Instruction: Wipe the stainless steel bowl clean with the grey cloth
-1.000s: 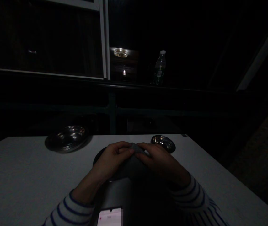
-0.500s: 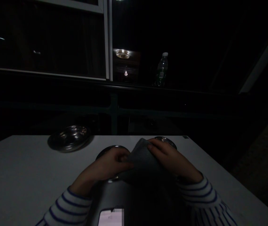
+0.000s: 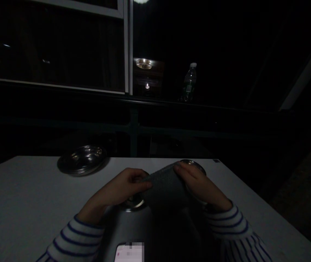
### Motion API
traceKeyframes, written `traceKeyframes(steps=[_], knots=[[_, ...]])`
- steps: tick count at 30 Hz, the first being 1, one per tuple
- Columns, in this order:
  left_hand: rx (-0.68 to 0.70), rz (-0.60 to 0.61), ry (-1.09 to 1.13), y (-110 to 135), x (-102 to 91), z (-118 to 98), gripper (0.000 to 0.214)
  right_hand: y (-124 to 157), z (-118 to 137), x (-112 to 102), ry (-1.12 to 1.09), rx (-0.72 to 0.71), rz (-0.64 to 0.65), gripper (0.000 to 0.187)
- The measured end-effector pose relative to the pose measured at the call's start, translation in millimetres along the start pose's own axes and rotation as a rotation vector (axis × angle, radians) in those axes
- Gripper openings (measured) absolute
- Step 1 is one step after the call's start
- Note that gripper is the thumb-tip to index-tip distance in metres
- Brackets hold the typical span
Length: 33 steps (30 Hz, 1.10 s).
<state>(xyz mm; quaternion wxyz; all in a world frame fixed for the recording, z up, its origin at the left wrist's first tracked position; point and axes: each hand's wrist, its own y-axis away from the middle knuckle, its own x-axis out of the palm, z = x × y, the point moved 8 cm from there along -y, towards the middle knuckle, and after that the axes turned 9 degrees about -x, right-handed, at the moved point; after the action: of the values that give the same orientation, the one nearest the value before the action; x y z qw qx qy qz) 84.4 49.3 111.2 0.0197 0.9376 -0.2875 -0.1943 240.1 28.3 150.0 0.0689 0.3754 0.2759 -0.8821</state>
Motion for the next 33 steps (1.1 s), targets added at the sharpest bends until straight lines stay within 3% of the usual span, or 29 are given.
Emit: traceKeyframes(steps=[5,9,11,14,17,21,26,30,33], knots=[[-0.015,0.003,-0.084,1.2,-1.6,1.8,0.033,0.0,0.1,2.1,-0.089,0.025,-0.017,0.031],[0.064,-0.031,0.027,-1.1,7.1,-10.7,0.044,0.2,10.3,20.1,-0.037,-0.031,0.147,0.027],[0.078,-0.037,0.049,-3.0,11.7,-14.9,0.037,0.7,15.1,26.2,-0.042,-0.056,0.2,0.026],[0.084,-0.131,0.097,-2.9,5.2,-18.2,0.021,0.0,13.7,24.7,-0.128,-0.01,0.16,0.024],[0.043,-0.243,0.207,0.7,-7.6,-15.5,0.019,-0.4,10.7,25.5,-0.194,0.029,0.162,0.024],[0.04,-0.199,0.291,0.2,-5.3,-16.3,0.019,0.6,8.2,29.5,-0.327,0.092,0.17,0.018],[0.071,-0.384,0.365,3.6,-17.4,-17.3,0.021,2.8,8.0,31.2,-0.603,0.13,0.124,0.027],[0.07,-0.405,0.42,7.1,-18.7,-17.4,0.024,4.0,2.1,21.4,-0.706,0.136,-0.019,0.017],[0.089,-0.412,0.383,8.6,-17.3,-19.7,0.023,3.2,6.5,27.2,-0.797,0.096,0.019,0.027]])
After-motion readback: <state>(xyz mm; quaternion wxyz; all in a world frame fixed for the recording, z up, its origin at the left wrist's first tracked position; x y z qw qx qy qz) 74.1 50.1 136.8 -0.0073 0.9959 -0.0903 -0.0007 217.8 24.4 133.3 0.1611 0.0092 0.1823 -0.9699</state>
